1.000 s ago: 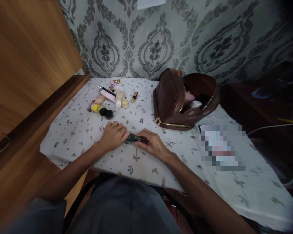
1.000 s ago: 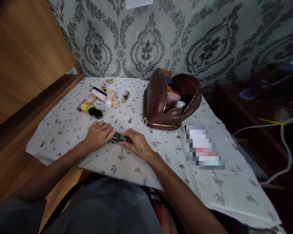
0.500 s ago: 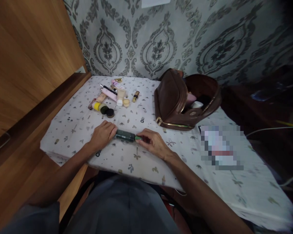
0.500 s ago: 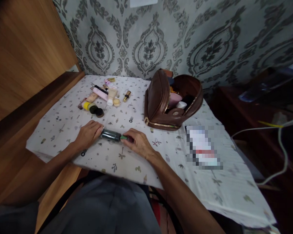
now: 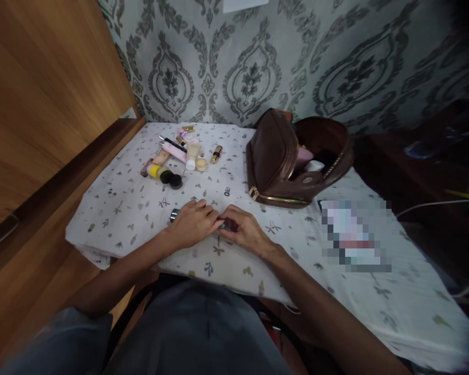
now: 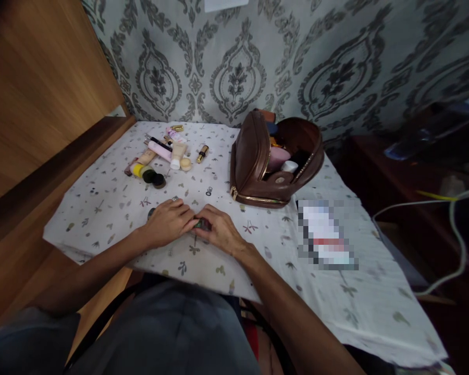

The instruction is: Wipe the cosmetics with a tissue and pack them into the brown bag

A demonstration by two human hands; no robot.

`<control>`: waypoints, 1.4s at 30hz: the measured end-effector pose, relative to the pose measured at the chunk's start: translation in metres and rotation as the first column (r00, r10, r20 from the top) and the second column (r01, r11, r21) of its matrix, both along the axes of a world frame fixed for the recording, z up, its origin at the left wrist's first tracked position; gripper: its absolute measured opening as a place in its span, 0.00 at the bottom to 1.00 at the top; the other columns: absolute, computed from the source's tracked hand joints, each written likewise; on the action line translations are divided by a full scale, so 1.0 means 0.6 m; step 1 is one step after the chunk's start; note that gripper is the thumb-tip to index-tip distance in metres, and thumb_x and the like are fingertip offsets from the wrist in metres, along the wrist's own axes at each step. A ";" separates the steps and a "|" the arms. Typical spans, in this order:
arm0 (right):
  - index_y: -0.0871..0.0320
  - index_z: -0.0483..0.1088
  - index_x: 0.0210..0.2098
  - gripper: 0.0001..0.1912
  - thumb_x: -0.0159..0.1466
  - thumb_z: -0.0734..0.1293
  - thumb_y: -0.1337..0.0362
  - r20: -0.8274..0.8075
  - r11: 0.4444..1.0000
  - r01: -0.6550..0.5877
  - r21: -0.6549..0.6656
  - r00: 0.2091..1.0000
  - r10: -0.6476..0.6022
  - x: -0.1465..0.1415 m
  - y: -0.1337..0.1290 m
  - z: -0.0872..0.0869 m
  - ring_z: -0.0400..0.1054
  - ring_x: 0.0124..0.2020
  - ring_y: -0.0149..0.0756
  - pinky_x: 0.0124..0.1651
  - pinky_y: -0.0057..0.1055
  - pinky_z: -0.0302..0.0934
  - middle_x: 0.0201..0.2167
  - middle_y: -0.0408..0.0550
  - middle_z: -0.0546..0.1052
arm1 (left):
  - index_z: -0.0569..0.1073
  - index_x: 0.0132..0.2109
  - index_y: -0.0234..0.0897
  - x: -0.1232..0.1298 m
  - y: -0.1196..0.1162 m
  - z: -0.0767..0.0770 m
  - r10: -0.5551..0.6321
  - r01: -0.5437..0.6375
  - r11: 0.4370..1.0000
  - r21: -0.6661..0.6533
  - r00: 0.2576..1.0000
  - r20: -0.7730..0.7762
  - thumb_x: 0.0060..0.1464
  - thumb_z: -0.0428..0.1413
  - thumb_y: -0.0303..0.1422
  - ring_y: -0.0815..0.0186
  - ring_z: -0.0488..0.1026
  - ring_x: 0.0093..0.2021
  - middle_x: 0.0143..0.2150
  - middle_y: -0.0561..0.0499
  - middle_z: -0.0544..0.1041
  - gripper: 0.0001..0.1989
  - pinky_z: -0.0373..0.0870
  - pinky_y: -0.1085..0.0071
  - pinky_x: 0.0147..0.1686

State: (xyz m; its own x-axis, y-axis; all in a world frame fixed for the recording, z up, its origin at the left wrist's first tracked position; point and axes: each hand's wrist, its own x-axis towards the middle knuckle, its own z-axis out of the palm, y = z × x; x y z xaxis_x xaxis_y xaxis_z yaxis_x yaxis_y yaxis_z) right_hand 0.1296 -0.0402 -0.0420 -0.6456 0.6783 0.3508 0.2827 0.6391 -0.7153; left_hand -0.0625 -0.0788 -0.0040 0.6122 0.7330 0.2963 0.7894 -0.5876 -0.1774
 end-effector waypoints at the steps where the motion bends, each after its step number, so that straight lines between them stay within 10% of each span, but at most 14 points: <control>1: 0.58 0.72 0.38 0.06 0.62 0.69 0.63 -0.001 1.000 -0.002 0.001 1.000 0.002 0.000 0.000 -0.001 0.64 0.31 0.32 0.35 0.29 0.60 0.32 0.45 0.70 | 0.75 0.36 0.35 -0.006 0.002 0.000 0.016 -0.016 1.000 -0.018 1.000 0.006 0.68 0.46 0.38 0.57 0.72 0.39 0.30 0.48 0.76 0.17 0.65 0.61 0.38; 11: 0.57 0.71 0.42 0.09 0.63 0.70 0.64 -0.006 1.000 -0.026 -0.013 1.000 0.026 0.001 -0.001 -0.003 0.65 0.31 0.32 0.35 0.29 0.61 0.36 0.45 0.70 | 0.64 0.27 0.39 -0.118 0.007 0.003 0.319 -0.116 0.875 -0.471 0.868 0.380 0.68 0.40 0.41 0.65 0.68 0.31 0.27 0.52 0.69 0.22 0.63 0.68 0.35; 18: 0.56 0.70 0.48 0.14 0.63 0.69 0.63 0.089 0.999 -0.035 0.041 0.996 0.031 -0.002 -0.003 -0.003 0.67 0.34 0.34 0.38 0.31 0.62 0.39 0.48 0.72 | 0.58 0.25 0.40 -0.119 -0.001 -0.012 0.419 -0.189 0.870 -0.455 0.770 0.481 0.66 0.39 0.44 0.67 0.63 0.28 0.25 0.54 0.64 0.22 0.58 0.68 0.33; 27: 0.57 0.71 0.40 0.10 0.65 0.67 0.58 0.010 0.984 0.021 -0.179 1.000 -0.019 -0.009 -0.012 0.008 0.64 0.27 0.31 0.33 0.27 0.59 0.28 0.42 0.72 | 0.52 0.19 0.42 -0.112 0.028 -0.034 0.669 -0.227 0.743 -0.629 0.261 0.696 0.62 0.40 0.55 0.69 0.55 0.19 0.16 0.57 0.53 0.29 0.51 0.69 0.22; 29: 0.58 0.71 0.40 0.10 0.65 0.66 0.57 0.020 0.978 0.055 -0.201 0.998 -0.052 -0.011 -0.013 0.012 0.64 0.26 0.31 0.32 0.27 0.58 0.26 0.41 0.71 | 0.54 0.19 0.41 -0.108 0.027 -0.032 0.649 -0.267 0.761 -0.591 0.331 0.685 0.63 0.40 0.53 0.68 0.56 0.20 0.16 0.56 0.54 0.29 0.52 0.69 0.23; 35: 0.57 0.70 0.42 0.14 0.70 0.58 0.55 0.082 0.985 0.107 -0.133 0.992 -0.097 -0.012 -0.014 0.022 0.63 0.25 0.32 0.33 0.28 0.57 0.23 0.41 0.70 | 0.70 0.29 0.38 -0.066 0.003 -0.013 0.333 -0.330 0.941 -0.067 0.882 0.334 0.69 0.40 0.41 0.61 0.68 0.34 0.29 0.48 0.73 0.24 0.60 0.65 0.35; 42: 0.56 0.67 0.37 0.18 0.72 0.53 0.52 0.094 0.972 0.156 -0.178 0.986 -0.141 -0.013 -0.012 0.027 0.64 0.25 0.33 0.33 0.29 0.56 0.23 0.41 0.70 | 0.73 0.45 0.34 -0.016 -0.009 -0.017 0.043 -0.037 0.983 0.182 0.999 -0.029 0.65 0.47 0.47 0.56 0.69 0.41 0.39 0.42 0.75 0.21 0.61 0.61 0.37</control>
